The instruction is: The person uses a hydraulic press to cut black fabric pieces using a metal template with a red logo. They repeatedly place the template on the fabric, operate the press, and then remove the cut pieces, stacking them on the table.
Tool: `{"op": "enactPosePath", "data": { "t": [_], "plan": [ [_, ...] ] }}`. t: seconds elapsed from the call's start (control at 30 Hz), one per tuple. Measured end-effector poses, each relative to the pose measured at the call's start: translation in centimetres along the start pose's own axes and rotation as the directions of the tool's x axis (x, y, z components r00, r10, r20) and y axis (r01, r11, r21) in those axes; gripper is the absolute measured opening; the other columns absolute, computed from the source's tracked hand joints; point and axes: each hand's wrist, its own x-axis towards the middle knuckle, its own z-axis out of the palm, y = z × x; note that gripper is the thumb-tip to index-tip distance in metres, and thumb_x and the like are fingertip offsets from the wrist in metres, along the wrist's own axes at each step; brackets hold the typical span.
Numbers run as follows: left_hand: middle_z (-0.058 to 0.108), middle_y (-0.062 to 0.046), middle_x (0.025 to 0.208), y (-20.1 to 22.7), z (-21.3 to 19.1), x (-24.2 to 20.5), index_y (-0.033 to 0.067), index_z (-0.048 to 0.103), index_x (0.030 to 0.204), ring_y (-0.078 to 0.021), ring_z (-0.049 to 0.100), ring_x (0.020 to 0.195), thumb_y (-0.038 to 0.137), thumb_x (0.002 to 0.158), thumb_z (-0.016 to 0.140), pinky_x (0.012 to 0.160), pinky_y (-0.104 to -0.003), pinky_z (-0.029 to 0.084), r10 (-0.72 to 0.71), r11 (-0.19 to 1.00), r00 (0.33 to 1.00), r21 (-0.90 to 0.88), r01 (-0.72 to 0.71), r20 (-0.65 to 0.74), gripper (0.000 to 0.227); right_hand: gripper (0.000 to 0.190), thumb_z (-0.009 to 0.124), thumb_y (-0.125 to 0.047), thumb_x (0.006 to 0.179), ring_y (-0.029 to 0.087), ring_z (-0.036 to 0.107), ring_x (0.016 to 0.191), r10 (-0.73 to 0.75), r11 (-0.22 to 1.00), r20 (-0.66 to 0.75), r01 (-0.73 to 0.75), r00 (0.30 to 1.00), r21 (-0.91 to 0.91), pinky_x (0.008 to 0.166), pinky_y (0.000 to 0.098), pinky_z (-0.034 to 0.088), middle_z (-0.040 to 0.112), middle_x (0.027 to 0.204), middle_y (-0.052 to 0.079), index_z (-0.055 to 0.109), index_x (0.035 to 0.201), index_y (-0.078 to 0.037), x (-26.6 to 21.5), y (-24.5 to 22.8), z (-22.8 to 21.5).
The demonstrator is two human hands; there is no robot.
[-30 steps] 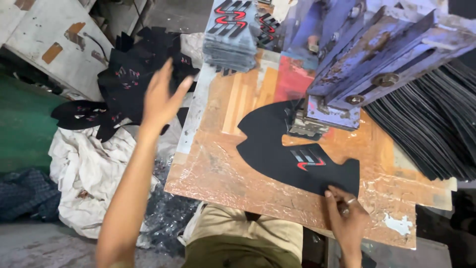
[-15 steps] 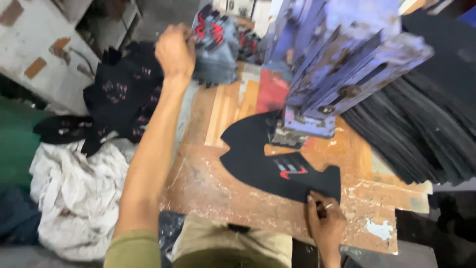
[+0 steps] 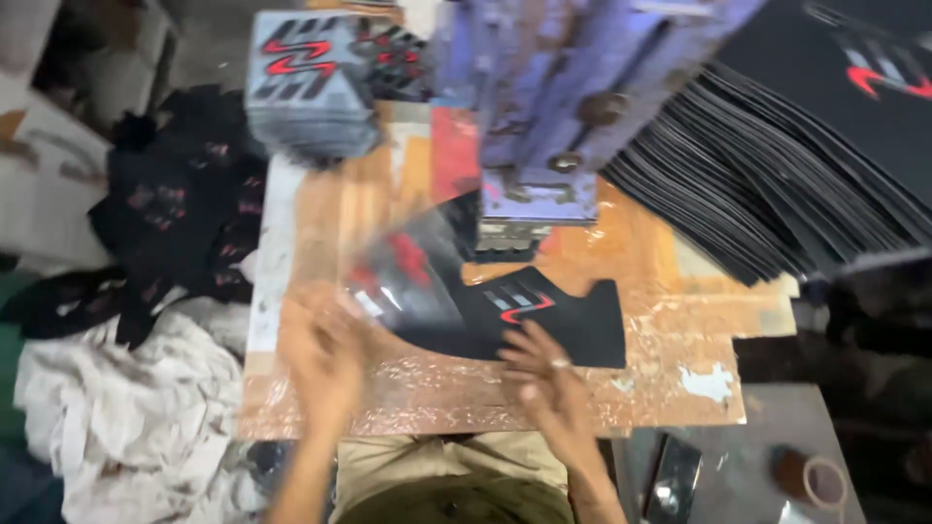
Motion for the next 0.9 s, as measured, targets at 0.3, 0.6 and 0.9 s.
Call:
{"op": "enactPosePath", "data": {
  "t": [0.3,0.6,0.9],
  "plan": [
    [0.057,-0.027,0.137,-2.8,7.2,5.6,-0.0039,0.051,0.143,-0.0460,0.054,0.126,0.037,0.097,0.068,0.105,-0.054,0.044,0.182,0.707,0.803,0.491,-0.508,0.568,0.064,0.027,0.076,-0.023,0.093,0.010,0.052,0.053,0.430,0.834,-0.271,-0.494,0.861,-0.245,0.046,0.0306,0.041,0.060,0.065,0.001,0.075,0.110,-0.002,-1.0,6.4,-15.2],
    [0.075,-0.022,0.103,-11.6,14.2,10.7,0.0122,0.078,0.109,-0.0383,0.071,0.099,0.035,0.086,0.073,0.092,-0.048,0.055,-0.294,0.481,0.730,0.755,-0.446,0.618,0.033,0.039,0.079,-0.007,0.102,0.035,0.065,0.131,-0.566,0.461,-0.194,0.113,0.801,-0.880,0.115,0.0410,0.052,0.066,0.139,0.017,0.062,0.136,-0.006,10.0,-11.8,-17.6],
    [0.066,-0.019,0.067,-5.3,-9.6,0.7,0.0151,0.071,0.099,-0.0439,0.068,0.069,0.060,0.095,0.065,0.063,-0.053,0.052,-0.269,0.340,0.941,0.935,-0.106,0.204,0.045,0.029,0.084,-0.026,0.104,0.027,0.070,0.129,-0.361,0.401,0.300,0.437,0.883,-0.805,0.113,0.0384,0.054,0.073,0.130,0.017,0.074,0.122,-0.007,23.4,-10.8,-27.7]
  ]
}}
